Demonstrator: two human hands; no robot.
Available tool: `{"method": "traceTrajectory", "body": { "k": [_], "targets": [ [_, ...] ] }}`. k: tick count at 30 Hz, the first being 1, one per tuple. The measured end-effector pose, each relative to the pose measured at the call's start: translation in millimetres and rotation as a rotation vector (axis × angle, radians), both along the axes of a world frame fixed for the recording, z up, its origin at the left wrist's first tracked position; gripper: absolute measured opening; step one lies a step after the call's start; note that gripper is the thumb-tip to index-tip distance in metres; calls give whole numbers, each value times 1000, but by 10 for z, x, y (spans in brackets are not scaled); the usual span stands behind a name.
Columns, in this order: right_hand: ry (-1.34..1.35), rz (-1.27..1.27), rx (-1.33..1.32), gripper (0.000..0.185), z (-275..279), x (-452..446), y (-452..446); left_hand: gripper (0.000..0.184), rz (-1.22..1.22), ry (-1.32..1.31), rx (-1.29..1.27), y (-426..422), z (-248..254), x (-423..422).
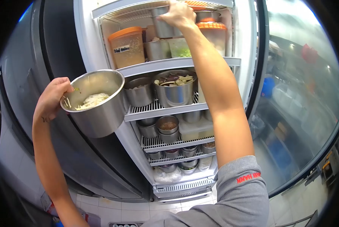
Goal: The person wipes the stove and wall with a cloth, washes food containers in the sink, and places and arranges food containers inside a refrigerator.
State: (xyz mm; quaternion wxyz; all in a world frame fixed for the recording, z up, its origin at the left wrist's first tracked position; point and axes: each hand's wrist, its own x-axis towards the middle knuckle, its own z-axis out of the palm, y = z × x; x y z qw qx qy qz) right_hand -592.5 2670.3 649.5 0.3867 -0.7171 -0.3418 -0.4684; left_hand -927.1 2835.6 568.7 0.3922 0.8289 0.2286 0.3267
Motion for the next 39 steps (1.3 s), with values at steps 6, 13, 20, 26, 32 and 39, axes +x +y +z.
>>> {"method": "traceTrajectory", "body": {
  "k": [6,13,20,26,32,39],
  "targets": [
    [43,-247,-138,63,11,288,-71,16,-31,-32,-66,24,-69,-78],
    [-53,-268,-216,60,-31,613,-168,13,-107,-127,58,7,95,406],
    [-369,208,-113,54,-262,420,-633,24,-220,-123,95,-87,146,828],
    [-12,998,-399,65,-1548,-723,-929,22,-279,-76,-41,-344,-352,916],
    [31,868,-260,54,-2661,-859,-1274,20,-323,15,93,-529,-1463,1022],
    [94,658,-259,53,-2711,-1024,-1559,19,-435,-133,-173,-101,-1852,1353]
  ]
}}
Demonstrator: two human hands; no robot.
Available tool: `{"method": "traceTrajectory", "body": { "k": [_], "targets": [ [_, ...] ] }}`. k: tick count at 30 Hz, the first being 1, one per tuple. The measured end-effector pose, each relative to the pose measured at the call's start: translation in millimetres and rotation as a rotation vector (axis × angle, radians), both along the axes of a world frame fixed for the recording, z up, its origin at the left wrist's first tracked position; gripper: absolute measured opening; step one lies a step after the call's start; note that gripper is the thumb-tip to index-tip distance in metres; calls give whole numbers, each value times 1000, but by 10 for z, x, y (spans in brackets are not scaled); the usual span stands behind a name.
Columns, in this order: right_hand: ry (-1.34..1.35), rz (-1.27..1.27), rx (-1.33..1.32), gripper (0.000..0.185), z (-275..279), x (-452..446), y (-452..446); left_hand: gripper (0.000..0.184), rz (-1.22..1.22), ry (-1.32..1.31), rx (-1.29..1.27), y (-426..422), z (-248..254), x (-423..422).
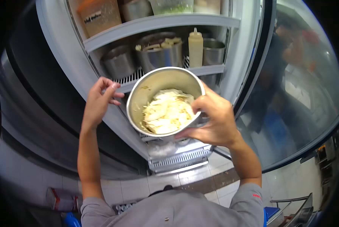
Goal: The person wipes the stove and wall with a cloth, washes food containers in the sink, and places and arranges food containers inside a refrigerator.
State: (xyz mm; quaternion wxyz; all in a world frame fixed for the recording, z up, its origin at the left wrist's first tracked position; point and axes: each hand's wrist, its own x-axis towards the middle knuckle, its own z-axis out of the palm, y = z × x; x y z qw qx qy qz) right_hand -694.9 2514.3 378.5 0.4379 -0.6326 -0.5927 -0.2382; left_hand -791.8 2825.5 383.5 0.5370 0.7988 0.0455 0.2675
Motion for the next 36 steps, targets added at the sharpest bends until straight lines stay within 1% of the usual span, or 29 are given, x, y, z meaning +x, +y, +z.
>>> {"method": "traceTrajectory", "body": {
  "k": [1,3,4,5,6,7,9,11,13,15,16,17,19,20,22,23,25,26,27,29,30,31,33,34,36],
  "targets": [
    [1,20,42,53,137,12,-17,18,7,-46,-35,17,11,27],
    [149,-88,33,50,446,-31,-122,17,-2,-186,12,55,43,73],
    [172,-104,121,47,621,-60,-114,17,-28,-202,14,48,106,113],
    [194,-115,207,44,816,-73,-100,17,8,-313,82,26,191,143],
    [197,-146,211,41,1018,-95,-106,17,49,-422,148,6,280,174],
    [202,-174,212,37,1209,-117,-126,17,35,-432,141,-21,404,220],
    [101,-261,201,32,1496,-124,-144,20,113,-648,425,-61,750,420],
    [102,-297,229,32,1607,-137,-111,26,108,-755,476,-54,1126,792],
    [23,-414,223,35,1685,-129,-152,31,194,-704,649,-107,1491,1129],
    [35,-467,214,38,1678,-165,-211,42,196,-624,805,-127,1699,1558],
    [48,-516,203,39,1655,-186,-250,49,139,-450,727,-210,1735,1649],
    [62,-566,194,40,1623,-209,-295,60,111,-339,763,-243,1750,1768],
    [41,-631,197,41,1560,-242,-398,66,79,-308,678,-352,1703,1906],
    [52,-633,196,42,1529,-240,-468,66,68,-312,683,-380,1725,1937],
    [56,-675,194,44,1504,-219,-564,69,36,-198,526,-413,1795,1946],
    [54,-681,197,44,1511,-196,-609,69,30,-201,527,-457,1833,1931],
    [33,-759,179,44,1553,-157,-696,69,349,-330,562,-545,1940,1884],
    [22,-759,187,44,1574,-162,-713,75,396,-437,543,-562,2029,1862],
    [15,-784,185,45,1597,-170,-721,75,401,-451,544,-534,2106,1929],
    [4,-804,189,46,1614,-179,-754,98,306,-526,550,-450,2287,2181],
    [-33,-808,194,46,1610,-178,-770,107,285,-435,552,-444,2370,2262],
    [-74,-807,201,46,1619,-174,-777,107,301,-441,550,-440,2421,2304],
    [-68,-806,187,46,1624,-185,-821,106,150,-434,540,-425,2467,2419],
    [-50,-825,166,46,1614,-203,-841,87,186,-457,475,-440,2491,2425],
    [-34,-792,169,46,1588,-244,-886,85,183,-459,447,-368,2591,2412]
  ]
}}
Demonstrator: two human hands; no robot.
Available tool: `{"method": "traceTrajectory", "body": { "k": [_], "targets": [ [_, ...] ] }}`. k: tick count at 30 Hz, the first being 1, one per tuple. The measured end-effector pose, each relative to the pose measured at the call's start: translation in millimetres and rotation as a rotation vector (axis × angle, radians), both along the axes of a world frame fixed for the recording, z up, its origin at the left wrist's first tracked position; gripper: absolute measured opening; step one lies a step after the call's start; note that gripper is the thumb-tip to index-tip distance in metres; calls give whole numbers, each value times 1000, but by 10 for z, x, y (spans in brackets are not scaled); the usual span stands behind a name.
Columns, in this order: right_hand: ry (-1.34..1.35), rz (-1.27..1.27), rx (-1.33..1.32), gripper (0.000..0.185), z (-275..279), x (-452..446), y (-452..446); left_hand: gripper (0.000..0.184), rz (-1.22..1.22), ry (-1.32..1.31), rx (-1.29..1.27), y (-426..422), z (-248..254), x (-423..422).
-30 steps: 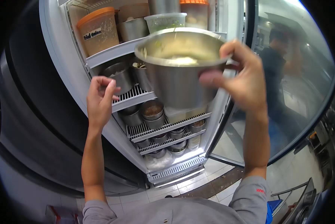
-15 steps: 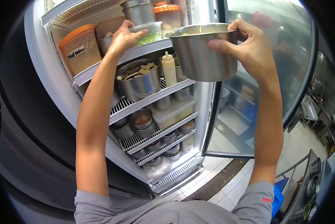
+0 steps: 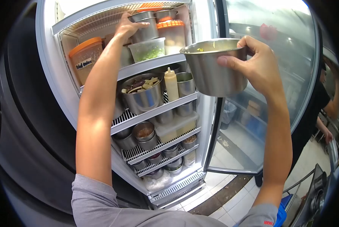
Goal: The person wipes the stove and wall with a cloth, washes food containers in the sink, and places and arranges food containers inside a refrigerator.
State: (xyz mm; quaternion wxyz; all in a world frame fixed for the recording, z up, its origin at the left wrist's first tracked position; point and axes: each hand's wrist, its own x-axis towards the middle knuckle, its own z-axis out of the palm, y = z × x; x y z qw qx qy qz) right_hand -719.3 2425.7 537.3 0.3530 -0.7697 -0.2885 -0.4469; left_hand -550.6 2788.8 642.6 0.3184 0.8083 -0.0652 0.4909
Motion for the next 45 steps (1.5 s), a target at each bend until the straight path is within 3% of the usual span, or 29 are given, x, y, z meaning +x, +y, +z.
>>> {"method": "traceTrajectory", "body": {
  "k": [2,5,9,11,12,16,21,23,24,26,29,31,33,36,39,45],
  "targets": [
    [8,40,16,44,-37,-5,-77,81,-38,-35,-46,92,125,-129],
    [70,69,37,43,-93,-31,-168,85,263,29,176,197,172,-454],
    [129,109,59,41,-143,31,-152,87,519,97,178,354,73,-395],
    [51,95,30,41,-156,126,-119,85,762,200,262,121,-12,-482],
    [53,95,32,41,-159,176,-92,82,885,167,475,104,2,-537],
    [-55,108,58,42,38,429,84,82,829,241,514,255,235,-453],
    [-2,41,-43,42,676,731,643,75,774,166,586,307,104,-657],
    [-127,183,102,47,837,625,1053,75,795,147,573,340,121,-633],
    [-143,220,89,50,909,700,1177,66,849,161,551,325,147,-639],
    [-167,247,95,53,1030,1025,1492,64,860,189,564,308,187,-722],
    [-208,235,130,56,1013,1229,1920,63,866,181,605,355,162,-721],
    [42,16,114,64,953,1370,2062,64,865,146,635,419,141,-685],
    [-52,-72,96,75,868,1577,2202,61,827,132,630,487,145,-626],
    [86,-216,-29,88,912,1448,2216,57,733,130,547,509,137,-665],
    [-19,-57,-69,92,896,1915,2213,56,661,163,509,572,169,-615],
    [-52,-135,-52,86,927,1699,2082,59,565,48,425,609,193,-631]
  ]
}}
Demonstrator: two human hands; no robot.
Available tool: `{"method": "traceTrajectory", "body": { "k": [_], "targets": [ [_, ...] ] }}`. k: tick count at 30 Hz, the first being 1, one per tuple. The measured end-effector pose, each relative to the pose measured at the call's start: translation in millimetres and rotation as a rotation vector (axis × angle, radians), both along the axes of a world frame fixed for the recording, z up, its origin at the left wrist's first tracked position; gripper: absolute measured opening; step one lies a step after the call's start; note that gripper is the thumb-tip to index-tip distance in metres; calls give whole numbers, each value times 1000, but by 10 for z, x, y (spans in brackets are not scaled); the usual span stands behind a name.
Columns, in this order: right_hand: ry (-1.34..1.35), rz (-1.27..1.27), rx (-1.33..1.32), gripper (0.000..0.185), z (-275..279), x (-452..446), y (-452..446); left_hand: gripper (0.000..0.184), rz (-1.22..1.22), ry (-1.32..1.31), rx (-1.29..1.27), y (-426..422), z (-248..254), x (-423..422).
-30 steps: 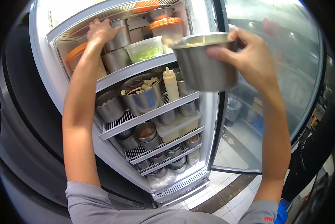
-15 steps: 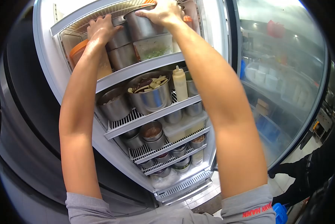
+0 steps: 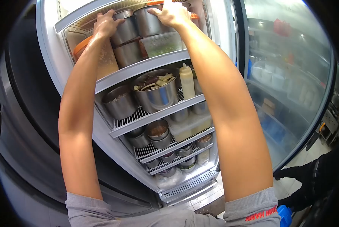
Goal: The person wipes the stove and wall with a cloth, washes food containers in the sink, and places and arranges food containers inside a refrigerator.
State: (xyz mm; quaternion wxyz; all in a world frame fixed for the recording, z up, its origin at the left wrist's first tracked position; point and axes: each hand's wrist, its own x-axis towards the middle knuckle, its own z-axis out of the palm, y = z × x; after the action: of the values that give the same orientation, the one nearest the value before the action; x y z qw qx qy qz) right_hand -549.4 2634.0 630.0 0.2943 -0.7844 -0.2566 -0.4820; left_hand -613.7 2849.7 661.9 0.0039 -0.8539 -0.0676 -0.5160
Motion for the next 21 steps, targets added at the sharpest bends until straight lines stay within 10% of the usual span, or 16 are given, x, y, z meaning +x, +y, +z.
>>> {"method": "traceTrajectory", "body": {
  "k": [4,6,8,12,16,19,21],
  "targets": [
    [-31,20,3,57,29,-165,-163,61,-137,-30,71,113,63,-46],
    [-696,202,137,52,78,324,-181,61,-142,-88,101,104,61,-139],
    [-577,187,154,52,135,459,-289,58,-433,17,-204,38,47,-318],
    [-368,60,55,53,173,283,-204,49,-401,-115,239,42,1,-624],
    [6,43,-5,60,113,-95,-96,45,-337,-127,163,-161,-205,-1247],
    [26,45,50,66,28,-76,101,40,-563,-206,80,-15,-371,-1639],
    [-404,-436,39,43,-116,-159,276,36,-669,-170,-84,80,-464,-1966]
  ]
}}
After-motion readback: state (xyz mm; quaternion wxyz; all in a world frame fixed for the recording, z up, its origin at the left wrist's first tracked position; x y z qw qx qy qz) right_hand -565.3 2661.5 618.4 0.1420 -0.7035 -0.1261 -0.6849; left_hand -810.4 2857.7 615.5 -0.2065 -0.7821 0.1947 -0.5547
